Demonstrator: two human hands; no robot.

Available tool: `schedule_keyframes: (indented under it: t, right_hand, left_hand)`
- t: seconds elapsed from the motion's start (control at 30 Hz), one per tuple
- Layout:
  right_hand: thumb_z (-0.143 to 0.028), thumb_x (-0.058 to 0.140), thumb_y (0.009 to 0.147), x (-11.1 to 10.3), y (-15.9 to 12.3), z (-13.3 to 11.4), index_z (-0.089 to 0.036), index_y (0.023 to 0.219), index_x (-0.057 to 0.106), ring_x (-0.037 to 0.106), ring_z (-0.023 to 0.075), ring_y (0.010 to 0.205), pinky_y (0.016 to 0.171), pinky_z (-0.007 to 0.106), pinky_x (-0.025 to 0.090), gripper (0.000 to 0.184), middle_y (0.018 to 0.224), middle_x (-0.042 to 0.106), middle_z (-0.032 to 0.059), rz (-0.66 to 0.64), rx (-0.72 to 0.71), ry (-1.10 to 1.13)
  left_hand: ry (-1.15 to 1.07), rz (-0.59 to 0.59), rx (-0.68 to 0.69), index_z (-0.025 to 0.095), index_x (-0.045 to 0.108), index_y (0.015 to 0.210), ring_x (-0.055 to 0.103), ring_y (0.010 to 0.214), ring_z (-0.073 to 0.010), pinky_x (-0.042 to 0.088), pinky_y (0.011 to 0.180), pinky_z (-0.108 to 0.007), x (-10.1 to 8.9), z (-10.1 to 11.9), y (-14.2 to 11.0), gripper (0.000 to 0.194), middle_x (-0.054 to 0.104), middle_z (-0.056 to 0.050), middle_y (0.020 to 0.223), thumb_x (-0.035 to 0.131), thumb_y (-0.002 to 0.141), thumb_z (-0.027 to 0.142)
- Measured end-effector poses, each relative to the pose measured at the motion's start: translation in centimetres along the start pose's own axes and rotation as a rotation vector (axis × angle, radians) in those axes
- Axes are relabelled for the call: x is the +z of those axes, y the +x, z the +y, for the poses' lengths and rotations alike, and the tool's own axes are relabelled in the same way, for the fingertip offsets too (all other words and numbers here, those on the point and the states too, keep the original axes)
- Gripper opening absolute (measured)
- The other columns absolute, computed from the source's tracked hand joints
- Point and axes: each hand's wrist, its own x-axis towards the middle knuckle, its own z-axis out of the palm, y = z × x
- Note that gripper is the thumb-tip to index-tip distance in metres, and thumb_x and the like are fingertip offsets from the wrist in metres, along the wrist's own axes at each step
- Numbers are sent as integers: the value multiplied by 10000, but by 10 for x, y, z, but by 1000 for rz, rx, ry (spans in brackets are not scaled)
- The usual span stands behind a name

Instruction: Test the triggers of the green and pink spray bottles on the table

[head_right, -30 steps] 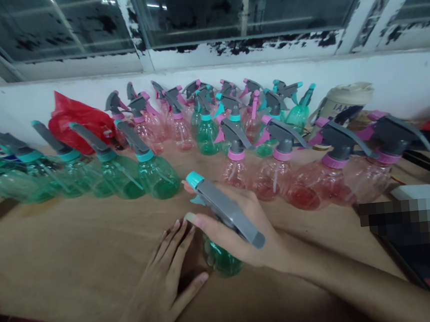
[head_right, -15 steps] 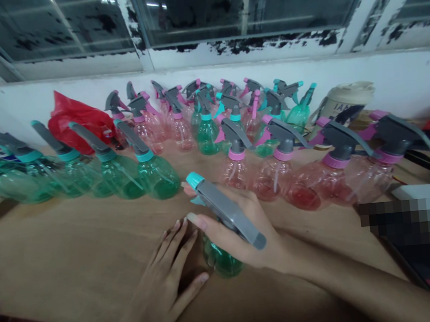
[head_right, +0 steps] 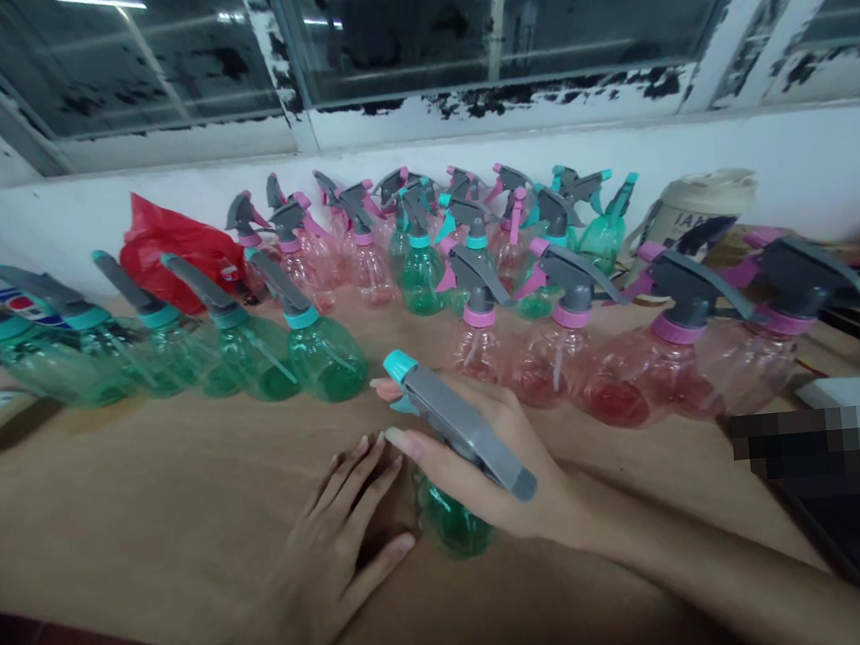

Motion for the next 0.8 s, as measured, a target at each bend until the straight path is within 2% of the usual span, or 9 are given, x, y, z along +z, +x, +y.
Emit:
schedule_keyframes:
  t: [0.17,0.27,0.4,0.5,0.63,0.8]
  right_hand:
    - [-243,581,861,0,2,3,-226,996,639,663,162,846,791,319,527,147,940,701,18,-12,5,11]
    - [-268,546,888,1,0,5,-223,863,628,645,138,714,707,296,523,97,808,677,-1,-14,6,4]
    - [-236,534,886,0,-2,6,-214,753,587,657,149,767,681,269,507,145,709,639,-15,-4,-11,-46]
    - [-253,563,875,-1,0,6,-222,852,627,662,158,835,734,280,507,75,780,666,-9,-31,-17,-26]
    - [-283,591,865,-1,1,7,-232,1079,637,662,162,894,808,308,512,225,975,694,19,-33,17,41]
    - [-245,598,852,-1,-1,5,-200,1121,630,675,164,882,810,321,527,275,1036,701,39,-1,10,53]
  left_hand:
    - [13,46,-53,144,336,1419,234,1390,-304,326,1068,-506,3,-7,3,575,281,-161,1510,450,950,457]
    - [35,81,-68,130,349,1410,233,1389,-313,345,1053,-513,6,-8,2,564,281,-183,1503,431,959,459]
    - [49,93,-56,125,347,1408,244,1387,-305,351,1050,-514,9,-8,1,554,309,-185,1489,417,966,451]
    - [61,107,-49,112,357,1398,246,1386,-307,347,1053,-517,10,-9,0,554,323,-192,1481,409,967,457]
    - [69,107,-46,118,348,1403,252,1385,-300,337,1062,-509,10,-9,-1,549,337,-183,1477,409,969,447]
    - [48,118,-46,126,338,1407,250,1386,-294,329,1066,-511,9,-9,-2,533,324,-168,1488,407,971,425]
